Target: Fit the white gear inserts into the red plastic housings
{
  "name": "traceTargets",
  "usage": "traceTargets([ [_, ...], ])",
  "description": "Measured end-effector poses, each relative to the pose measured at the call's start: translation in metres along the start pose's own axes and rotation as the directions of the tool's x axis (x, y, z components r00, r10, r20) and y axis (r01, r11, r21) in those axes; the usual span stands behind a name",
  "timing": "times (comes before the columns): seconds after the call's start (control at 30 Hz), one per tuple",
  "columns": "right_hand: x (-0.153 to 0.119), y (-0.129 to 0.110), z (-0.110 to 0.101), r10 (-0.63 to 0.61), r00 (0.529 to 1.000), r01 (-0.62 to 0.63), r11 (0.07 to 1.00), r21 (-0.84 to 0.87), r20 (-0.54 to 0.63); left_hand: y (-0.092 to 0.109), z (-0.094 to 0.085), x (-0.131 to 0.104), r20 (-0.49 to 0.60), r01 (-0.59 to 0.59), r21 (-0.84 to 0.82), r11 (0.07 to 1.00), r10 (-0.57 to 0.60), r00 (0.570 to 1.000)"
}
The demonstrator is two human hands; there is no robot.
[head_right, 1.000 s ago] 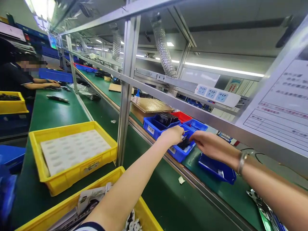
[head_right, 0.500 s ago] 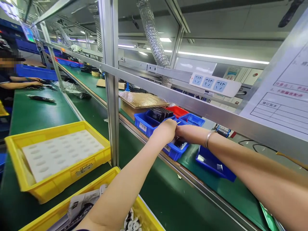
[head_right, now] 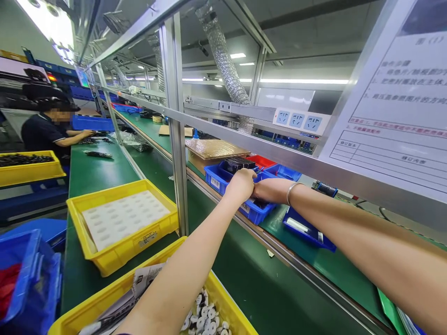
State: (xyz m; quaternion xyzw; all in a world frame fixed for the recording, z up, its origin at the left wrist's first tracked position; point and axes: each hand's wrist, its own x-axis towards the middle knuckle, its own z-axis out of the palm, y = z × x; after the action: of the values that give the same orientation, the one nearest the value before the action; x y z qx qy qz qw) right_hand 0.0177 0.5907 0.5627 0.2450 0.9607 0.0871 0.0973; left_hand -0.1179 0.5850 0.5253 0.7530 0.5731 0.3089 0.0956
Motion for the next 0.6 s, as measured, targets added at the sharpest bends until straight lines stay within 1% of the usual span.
traceTargets([
  [0.1, 0.003, 0.001, -0.001, -0.016, 0.999, 0.016, 1.000, -0.014, 0.028, 0.000, 0.001, 0.001, -0.011, 0.012, -0.006, 1.000, -0.012, 1.000],
  [0.23, -0.004, 0.006, -0.005, -0.009, 1.000, 0.009, 1.000, -0.013, -0.004, -0.001, 0.003, 0.003, -0.018, 0.034, -0.026, 0.999, -0.035, 0.999],
  [0.43, -0.029, 0.015, -0.007, 0.041, 0.994, -0.039, 0.999, 0.022, -0.104, -0.001, 0.005, 0.006, 0.003, 0.033, -0.041, 0.999, -0.033, 0.999],
  [0.6, -0.045, 0.010, -0.011, 0.085, 0.969, -0.077, 0.996, 0.040, -0.233, -0.002, 0.004, 0.003, 0.018, -0.011, -0.058, 0.998, 0.013, 1.000],
])
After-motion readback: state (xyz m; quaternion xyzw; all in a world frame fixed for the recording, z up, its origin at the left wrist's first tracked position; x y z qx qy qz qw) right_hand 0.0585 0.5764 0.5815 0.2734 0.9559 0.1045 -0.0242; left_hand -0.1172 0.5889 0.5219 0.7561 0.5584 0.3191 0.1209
